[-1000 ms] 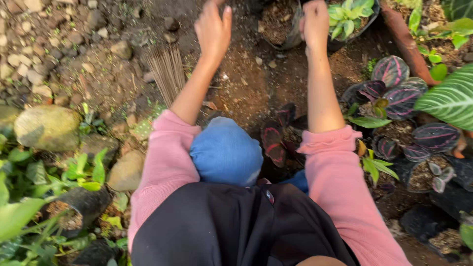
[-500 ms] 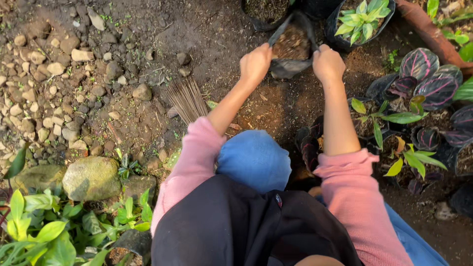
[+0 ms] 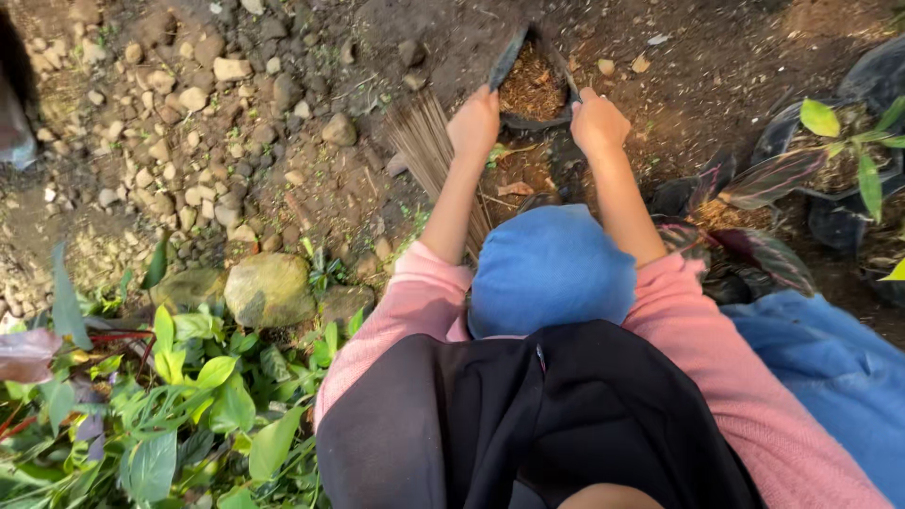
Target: The person kneels in a garden and handles small plants in black plastic bags, adjusting soil and leaves with both hands. They move between several potted plants, pressing soil and repositioning foliage, then place the pots back among others on the ground.
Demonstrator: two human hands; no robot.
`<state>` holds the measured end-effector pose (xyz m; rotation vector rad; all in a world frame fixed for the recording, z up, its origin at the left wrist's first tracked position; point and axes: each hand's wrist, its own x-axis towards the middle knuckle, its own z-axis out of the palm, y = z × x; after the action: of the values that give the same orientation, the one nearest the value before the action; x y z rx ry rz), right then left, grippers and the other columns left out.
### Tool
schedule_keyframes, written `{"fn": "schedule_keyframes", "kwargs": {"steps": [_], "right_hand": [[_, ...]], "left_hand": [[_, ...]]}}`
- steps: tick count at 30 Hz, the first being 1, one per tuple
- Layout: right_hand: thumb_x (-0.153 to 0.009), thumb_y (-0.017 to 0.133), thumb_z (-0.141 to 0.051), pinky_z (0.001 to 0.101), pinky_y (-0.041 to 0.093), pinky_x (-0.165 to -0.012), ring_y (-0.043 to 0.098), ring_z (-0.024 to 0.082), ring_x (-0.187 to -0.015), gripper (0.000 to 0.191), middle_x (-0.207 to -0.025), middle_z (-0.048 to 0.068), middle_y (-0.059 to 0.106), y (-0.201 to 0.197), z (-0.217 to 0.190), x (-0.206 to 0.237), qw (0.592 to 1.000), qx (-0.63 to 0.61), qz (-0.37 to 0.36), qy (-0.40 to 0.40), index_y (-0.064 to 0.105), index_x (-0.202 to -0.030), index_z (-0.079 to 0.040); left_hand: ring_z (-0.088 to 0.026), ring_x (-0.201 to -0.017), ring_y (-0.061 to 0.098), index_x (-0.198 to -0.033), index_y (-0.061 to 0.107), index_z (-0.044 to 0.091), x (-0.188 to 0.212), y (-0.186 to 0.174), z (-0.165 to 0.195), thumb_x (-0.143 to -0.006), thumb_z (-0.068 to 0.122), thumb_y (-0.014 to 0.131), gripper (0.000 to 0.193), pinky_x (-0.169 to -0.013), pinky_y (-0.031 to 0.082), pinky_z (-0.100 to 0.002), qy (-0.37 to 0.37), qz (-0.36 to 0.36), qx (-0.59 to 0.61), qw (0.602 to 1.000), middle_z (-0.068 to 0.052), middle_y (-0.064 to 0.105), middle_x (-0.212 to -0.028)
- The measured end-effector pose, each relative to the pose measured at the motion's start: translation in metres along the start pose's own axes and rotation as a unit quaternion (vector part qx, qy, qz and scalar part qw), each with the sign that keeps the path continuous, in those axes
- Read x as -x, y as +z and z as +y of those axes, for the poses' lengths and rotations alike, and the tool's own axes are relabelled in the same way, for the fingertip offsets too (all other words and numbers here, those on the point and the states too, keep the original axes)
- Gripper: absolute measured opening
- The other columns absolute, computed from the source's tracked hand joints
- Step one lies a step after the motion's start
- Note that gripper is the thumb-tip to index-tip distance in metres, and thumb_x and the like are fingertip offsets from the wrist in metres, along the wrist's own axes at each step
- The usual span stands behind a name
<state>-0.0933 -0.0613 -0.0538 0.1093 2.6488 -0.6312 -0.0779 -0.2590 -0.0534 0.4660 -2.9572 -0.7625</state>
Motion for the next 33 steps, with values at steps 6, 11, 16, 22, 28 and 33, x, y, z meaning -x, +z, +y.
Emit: {"fn": "schedule_keyframes", "kwargs": {"steps": [6, 11, 16, 22, 28, 33], "right_hand": [[-0.091, 0.056, -0.009, 0.0548, 0.050, -0.079, 0.063, 0.041, -0.100, 0.025, -0.105, 0.021, 0.066, 0.003, -0.031, 0.003, 0.984, -0.064, 0.134, -0.101, 0.061, -0.114, -0.001], [-0.091, 0.052, 0.003, 0.0491, 0.044, -0.114, 0.054, 0.035, -0.133, 0.048, -0.136, 0.017, 0.061, -0.002, -0.070, 0.003, 0.938, -0.021, 0.096, -0.332, 0.059, -0.138, -0.004], [-0.091, 0.052, -0.012, 0.0529, 0.018, -0.118, 0.035, 0.038, -0.147, 0.061, -0.154, 0.027, 0.045, 0.024, -0.094, -0.009, 0.891, 0.092, 0.030, -0.444, 0.042, -0.149, 0.008], [-0.101, 0.045, -0.015, 0.0478, 0.012, -0.131, 0.031, 0.022, -0.155, 0.060, -0.164, 0.014, 0.039, 0.028, -0.048, -0.020, 0.850, 0.233, -0.075, -0.467, 0.040, -0.160, -0.005], [-0.099, 0.045, -0.037, 0.0483, 0.010, -0.125, 0.022, 0.023, -0.157, 0.068, -0.168, 0.009, 0.030, 0.015, 0.000, -0.008, 0.786, 0.388, -0.029, -0.480, 0.036, -0.159, -0.005], [-0.098, 0.042, -0.030, 0.0568, 0.007, -0.122, 0.020, 0.028, -0.156, 0.068, -0.167, 0.013, 0.027, 0.026, 0.008, -0.010, 0.795, 0.435, -0.030, -0.421, 0.030, -0.159, -0.004]], "left_hand": [[-0.037, -0.089, 0.072, -0.101, 0.069, 0.012, 0.001, -0.005, -0.017, -0.104, 0.043, 0.044, 0.041, -0.078, 0.056, -0.051, -0.086, -0.090, -0.033, 0.992, -0.015, 0.075, -0.099], [-0.039, -0.087, 0.072, -0.100, 0.064, 0.009, -0.002, -0.012, -0.017, -0.100, 0.046, 0.048, 0.040, -0.072, 0.055, -0.052, -0.117, -0.029, -0.011, 0.993, -0.014, 0.073, -0.102], [-0.040, -0.088, 0.072, -0.105, 0.064, 0.011, -0.005, 0.000, -0.016, -0.105, 0.038, 0.045, 0.033, -0.073, 0.055, -0.053, -0.096, -0.008, 0.008, 0.995, -0.014, 0.072, -0.106], [-0.038, -0.087, 0.071, -0.101, 0.062, 0.010, 0.000, 0.017, -0.029, -0.107, 0.038, 0.045, 0.033, -0.071, 0.055, -0.051, -0.092, 0.015, -0.016, 0.996, -0.013, 0.072, -0.101], [-0.031, -0.096, 0.071, -0.101, 0.061, 0.011, 0.004, 0.027, -0.032, -0.107, 0.038, 0.054, 0.029, -0.081, 0.055, -0.045, -0.115, -0.007, -0.031, 0.993, -0.010, 0.071, -0.104], [-0.034, -0.140, 0.043, -0.134, 0.064, 0.028, 0.012, 0.038, -0.024, -0.095, 0.030, 0.062, 0.039, -0.115, 0.032, -0.057, 0.034, 0.085, -0.068, 0.993, -0.013, 0.043, -0.152]]}}
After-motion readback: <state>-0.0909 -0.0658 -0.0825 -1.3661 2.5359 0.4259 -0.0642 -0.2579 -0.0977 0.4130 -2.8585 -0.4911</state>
